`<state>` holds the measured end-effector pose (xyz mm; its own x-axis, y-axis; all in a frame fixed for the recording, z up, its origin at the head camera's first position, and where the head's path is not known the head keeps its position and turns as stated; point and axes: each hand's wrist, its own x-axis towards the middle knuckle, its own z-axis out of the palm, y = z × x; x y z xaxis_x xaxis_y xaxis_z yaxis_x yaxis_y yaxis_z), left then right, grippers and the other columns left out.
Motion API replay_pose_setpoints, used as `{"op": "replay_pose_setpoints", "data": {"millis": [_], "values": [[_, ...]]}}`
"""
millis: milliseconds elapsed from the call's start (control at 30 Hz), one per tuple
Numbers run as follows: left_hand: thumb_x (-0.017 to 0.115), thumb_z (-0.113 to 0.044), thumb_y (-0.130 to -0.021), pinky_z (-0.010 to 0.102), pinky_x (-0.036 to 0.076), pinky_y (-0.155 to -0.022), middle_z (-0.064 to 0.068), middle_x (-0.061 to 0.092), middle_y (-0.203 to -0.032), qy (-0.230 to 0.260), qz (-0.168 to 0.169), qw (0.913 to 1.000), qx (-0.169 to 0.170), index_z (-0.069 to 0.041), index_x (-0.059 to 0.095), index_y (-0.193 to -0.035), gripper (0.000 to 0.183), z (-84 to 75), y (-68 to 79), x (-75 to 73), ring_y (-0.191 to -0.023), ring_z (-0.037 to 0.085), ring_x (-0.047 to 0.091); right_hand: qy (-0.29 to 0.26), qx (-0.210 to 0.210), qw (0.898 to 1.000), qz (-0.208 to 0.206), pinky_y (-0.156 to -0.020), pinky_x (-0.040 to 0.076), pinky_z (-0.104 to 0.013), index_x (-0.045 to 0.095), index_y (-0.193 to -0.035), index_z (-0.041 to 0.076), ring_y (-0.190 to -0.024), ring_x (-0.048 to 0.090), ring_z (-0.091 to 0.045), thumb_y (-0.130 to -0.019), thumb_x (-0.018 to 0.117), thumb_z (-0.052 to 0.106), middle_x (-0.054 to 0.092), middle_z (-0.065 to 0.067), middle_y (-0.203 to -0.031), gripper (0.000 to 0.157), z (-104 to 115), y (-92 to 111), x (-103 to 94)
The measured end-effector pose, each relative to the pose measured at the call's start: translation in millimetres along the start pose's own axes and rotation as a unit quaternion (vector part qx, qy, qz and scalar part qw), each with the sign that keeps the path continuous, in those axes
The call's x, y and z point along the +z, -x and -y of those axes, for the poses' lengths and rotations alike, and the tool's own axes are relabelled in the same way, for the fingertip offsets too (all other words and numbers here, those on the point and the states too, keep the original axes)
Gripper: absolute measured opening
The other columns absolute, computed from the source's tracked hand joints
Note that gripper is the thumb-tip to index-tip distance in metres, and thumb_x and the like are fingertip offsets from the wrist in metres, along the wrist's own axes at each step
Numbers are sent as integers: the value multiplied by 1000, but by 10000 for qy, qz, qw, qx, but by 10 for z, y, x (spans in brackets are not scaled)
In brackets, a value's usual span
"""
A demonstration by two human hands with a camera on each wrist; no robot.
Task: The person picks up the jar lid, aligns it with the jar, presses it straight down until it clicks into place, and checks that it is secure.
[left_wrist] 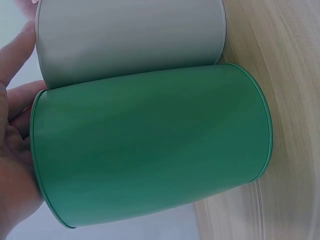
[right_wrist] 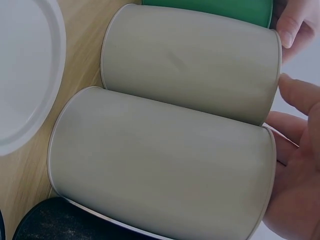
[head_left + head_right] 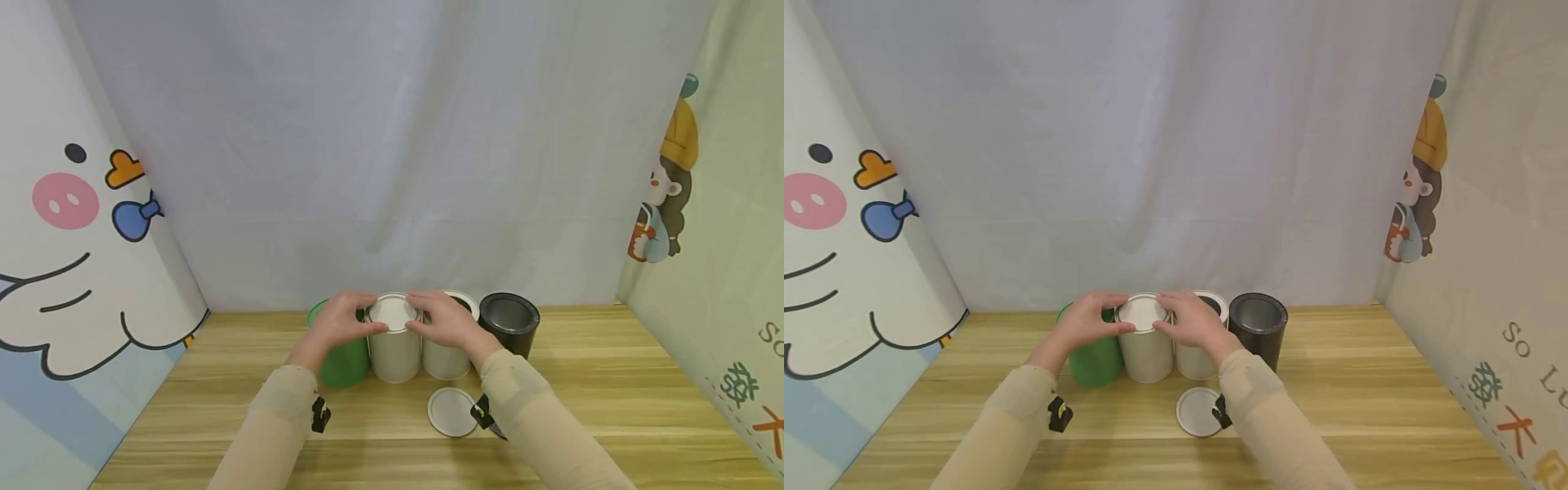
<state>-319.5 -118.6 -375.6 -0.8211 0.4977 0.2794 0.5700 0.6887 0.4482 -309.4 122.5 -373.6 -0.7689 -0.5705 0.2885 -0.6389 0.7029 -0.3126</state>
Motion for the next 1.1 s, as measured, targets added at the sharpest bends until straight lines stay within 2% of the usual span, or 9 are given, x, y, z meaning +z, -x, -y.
{"op": "replay_pose_setpoints", "data": {"millis": [333, 567, 700, 1100], "values": [[75, -29, -90, 49, 47, -101, 15, 58, -137, -304, -5, 9995, 24, -2, 63, -132, 51, -31, 10, -30, -126, 35, 54, -61, -24, 9999, -79, -109, 39, -49, 57, -136, -2, -130, 49, -36, -98, 64, 24, 54, -18, -141, 47, 9, -19, 7], [73, -25, -92, 48, 47, -102, 12, 60, -135, -346, 198, 9992, -12, -4, 68, -126, 41, -74, -5, -46, -127, 34, 53, 72, 67, 9999, 59, -109, 39, -47, 59, -136, 1, -131, 50, -33, -98, 64, 24, 56, -14, -140, 45, 49, -75, 21], [72, -26, -92, 47, 47, -102, 11, 60, -136, -354, 259, 9990, -64, -4, 67, -127, 42, -81, -8, -42, -127, 33, 53, 73, 205, 9996, 164, -110, 39, -46, 59, -137, 2, -132, 49, -32, -97, 65, 24, 56, -11, -141, 46, 67, -88, 17], [69, -26, -95, 46, 46, -103, 11, 57, -139, -317, 489, 9982, -157, -3, 63, -132, 45, -63, -33, -31, -129, 32, 51, 15, 259, 9993, 260, -110, 39, -47, 58, -138, 2, -131, 49, -33, -98, 64, 24, 55, -11, -142, 46, 45, -90, 37]]}}
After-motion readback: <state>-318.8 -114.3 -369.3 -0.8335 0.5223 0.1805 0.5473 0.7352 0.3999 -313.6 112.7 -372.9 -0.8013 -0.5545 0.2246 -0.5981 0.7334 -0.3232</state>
